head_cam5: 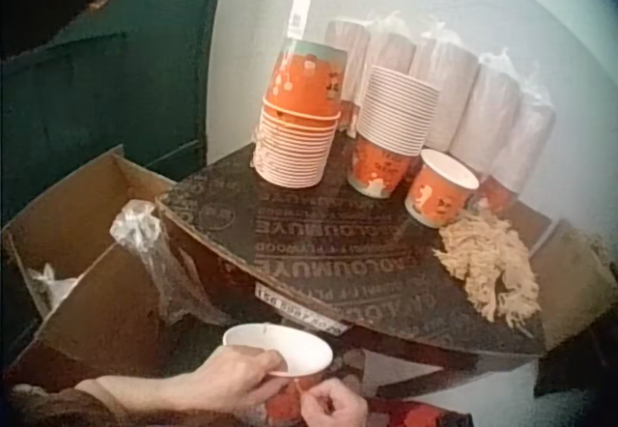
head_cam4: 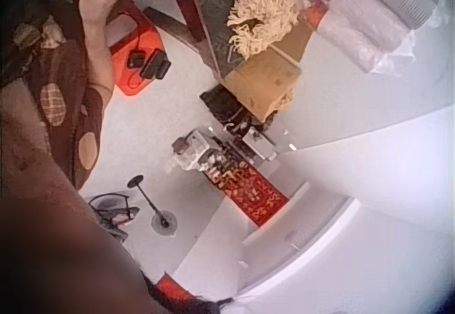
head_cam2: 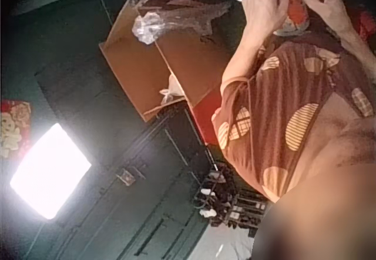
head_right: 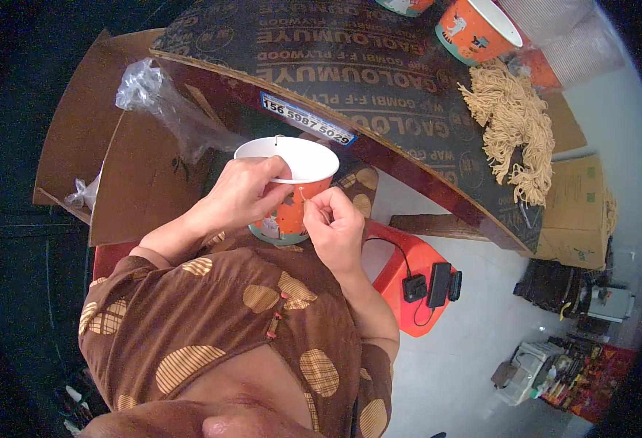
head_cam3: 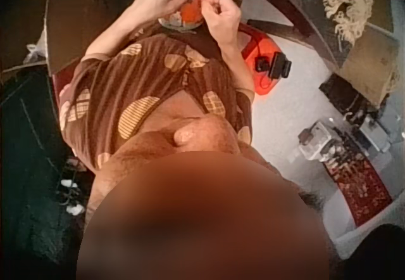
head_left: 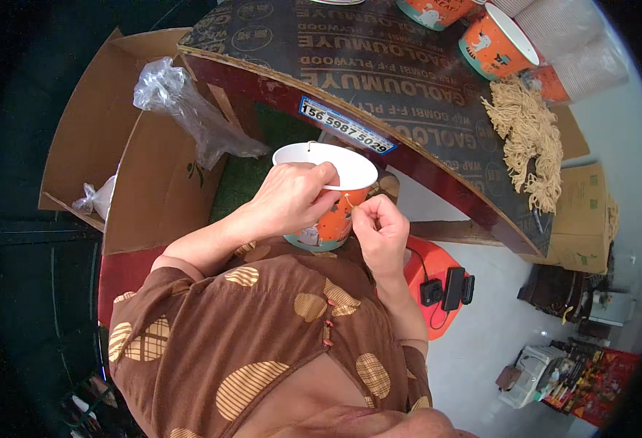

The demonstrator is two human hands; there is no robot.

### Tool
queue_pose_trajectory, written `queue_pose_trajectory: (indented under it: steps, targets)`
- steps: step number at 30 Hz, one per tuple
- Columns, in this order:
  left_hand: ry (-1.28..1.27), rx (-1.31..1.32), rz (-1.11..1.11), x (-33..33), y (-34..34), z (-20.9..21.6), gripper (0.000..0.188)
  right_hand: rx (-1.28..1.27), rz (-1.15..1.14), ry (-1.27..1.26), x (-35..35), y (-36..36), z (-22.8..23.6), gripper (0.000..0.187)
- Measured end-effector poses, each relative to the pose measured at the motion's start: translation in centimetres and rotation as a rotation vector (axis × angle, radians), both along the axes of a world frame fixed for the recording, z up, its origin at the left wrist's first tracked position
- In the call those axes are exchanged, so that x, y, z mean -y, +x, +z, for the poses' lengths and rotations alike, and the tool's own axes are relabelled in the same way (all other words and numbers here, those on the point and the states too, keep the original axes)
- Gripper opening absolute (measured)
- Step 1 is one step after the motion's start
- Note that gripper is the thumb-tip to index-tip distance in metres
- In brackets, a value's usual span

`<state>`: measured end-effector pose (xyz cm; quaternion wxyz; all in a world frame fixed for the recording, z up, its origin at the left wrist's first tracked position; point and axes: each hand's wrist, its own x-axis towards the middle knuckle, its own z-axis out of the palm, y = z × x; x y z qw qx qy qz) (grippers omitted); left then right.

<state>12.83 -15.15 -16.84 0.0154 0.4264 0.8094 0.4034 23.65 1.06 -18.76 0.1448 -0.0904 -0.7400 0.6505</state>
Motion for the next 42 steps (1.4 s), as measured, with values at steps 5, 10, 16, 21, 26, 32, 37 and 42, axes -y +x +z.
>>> queue_pose_trajectory:
  steps: [5, 10, 16, 21, 26, 32, 37, 42]
  targets:
    - [-0.014, 0.01, -0.003, 0.0, 0.1, 0.2, 0.016, 0.0, -0.014, -0.01, 0.1, -0.3, -0.5, 0.015]
    - [-0.012, 0.162, 0.001, 0.3, 0.2, 1.2, 0.018, -0.028, -0.042, 0.052, 0.4, -0.4, -0.4, 0.013]
    - [0.003, 0.177, -0.126, 0.7, -1.3, 1.4, 0.025, -0.028, -0.071, 0.161, 0.5, -0.5, -0.6, 0.009]
    - [-0.188, 0.355, -0.457, -0.5, -5.1, 2.1, 0.03, -0.04, -0.054, 0.207, 0.7, -0.5, -0.4, 0.009]
    - [-0.21, 0.496, -0.637, -2.0, -7.0, 1.0, 0.027, -0.088, -0.074, 0.258, 0.7, -0.6, -0.4, 0.01]
    - [-0.275, 0.661, -0.63, -2.8, -7.0, 1.3, 0.021, -0.093, -0.064, 0.284, 0.3, -0.6, -0.5, 0.011]
    - [-0.288, 0.744, -0.62, -3.2, -7.0, 0.7, 0.018, -0.111, -0.062, 0.305, 0.1, -0.7, -0.7, 0.011]
    - [-0.322, 0.79, -0.692, -3.5, -7.3, 0.6, 0.015, -0.106, -0.063, 0.27, 0.0, -0.5, -0.6, 0.011]
